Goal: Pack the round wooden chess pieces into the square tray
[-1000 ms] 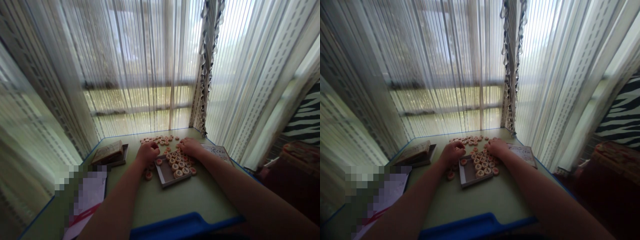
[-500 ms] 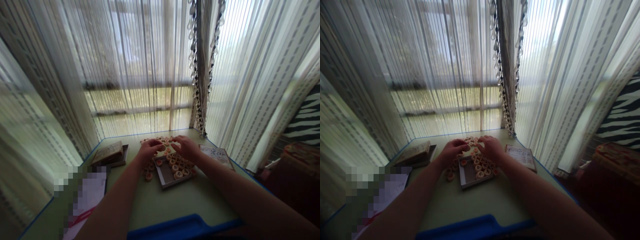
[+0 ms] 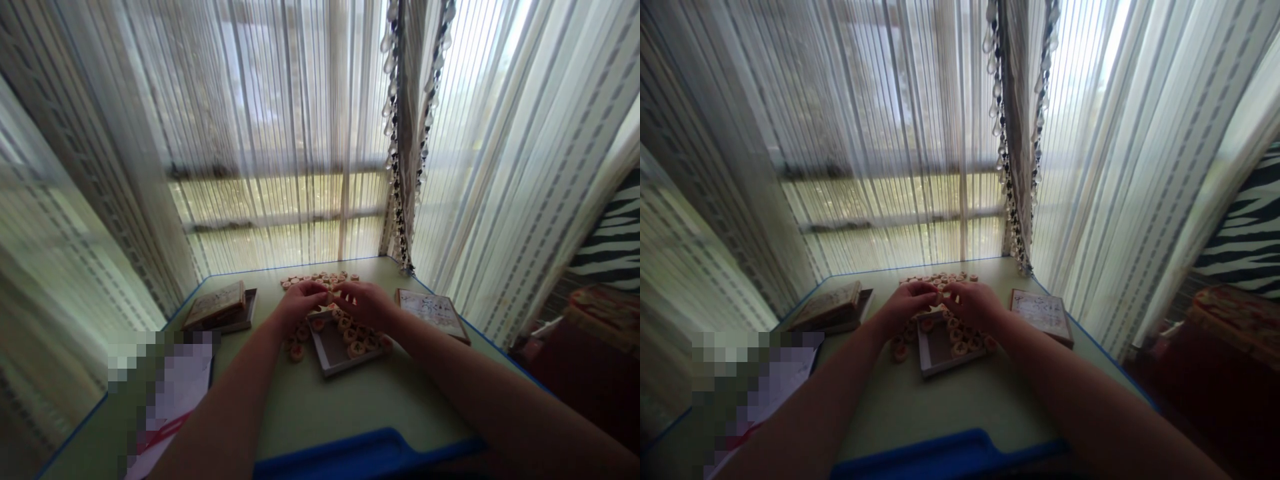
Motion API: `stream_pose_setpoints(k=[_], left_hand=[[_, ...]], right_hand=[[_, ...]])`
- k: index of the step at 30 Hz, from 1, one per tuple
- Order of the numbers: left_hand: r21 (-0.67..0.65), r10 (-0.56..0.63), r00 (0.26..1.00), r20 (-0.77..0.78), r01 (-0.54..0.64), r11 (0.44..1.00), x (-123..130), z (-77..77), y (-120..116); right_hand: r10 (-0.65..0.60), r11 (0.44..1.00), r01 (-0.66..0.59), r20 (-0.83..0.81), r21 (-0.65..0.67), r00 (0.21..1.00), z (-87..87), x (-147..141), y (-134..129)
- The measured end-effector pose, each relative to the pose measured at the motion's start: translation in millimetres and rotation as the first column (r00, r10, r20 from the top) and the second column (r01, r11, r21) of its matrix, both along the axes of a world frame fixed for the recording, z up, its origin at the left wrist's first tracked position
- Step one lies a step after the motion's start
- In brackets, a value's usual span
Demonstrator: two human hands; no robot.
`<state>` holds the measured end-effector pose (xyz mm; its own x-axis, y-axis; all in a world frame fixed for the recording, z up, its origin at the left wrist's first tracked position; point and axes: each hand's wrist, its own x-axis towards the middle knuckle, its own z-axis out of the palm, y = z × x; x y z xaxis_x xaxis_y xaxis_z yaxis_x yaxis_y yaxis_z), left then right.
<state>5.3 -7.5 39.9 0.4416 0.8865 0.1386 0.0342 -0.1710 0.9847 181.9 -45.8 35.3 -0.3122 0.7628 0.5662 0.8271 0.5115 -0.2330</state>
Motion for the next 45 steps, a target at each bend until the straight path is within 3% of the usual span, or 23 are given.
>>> stream_pose_setpoints(k=[7, 14, 35, 40, 45], left_hand=[[-0.047, -0.113, 0.994, 0.007, 0.113, 0.992, -2, -3.4, 2], [-0.043, -0.108, 0.994, 0.011, 0.108, 0.993, 1, -3.9, 2], [0.029, -0.113, 0.991, -0.077, 0.115, 0.993, 2, 1.6, -3], [0.194, -0.083, 0.965, -0.251, 0.134, 0.972, 5, -5.4, -1], [0.465, 0.119, 0.875, -0.469, 0.13, 0.876, 10, -7.0, -7]], right_hand=[[-0.012, 1.0, 0.012, -0.008, -0.016, 1.0, 3.1, -3, -5], [-0.065, 0.998, 0.065, 0.01, 0.008, 0.998, 4.5, -2, -5], [-0.068, 0.998, 0.068, 0.033, 0.012, 0.997, 5.3, -3, -7], [-0.102, 0.994, 0.106, 0.13, -0.026, 0.986, 6.1, -4, -9], [-0.088, 0.994, 0.098, 0.176, -0.049, 0.98, 7.9, -2, -10]])
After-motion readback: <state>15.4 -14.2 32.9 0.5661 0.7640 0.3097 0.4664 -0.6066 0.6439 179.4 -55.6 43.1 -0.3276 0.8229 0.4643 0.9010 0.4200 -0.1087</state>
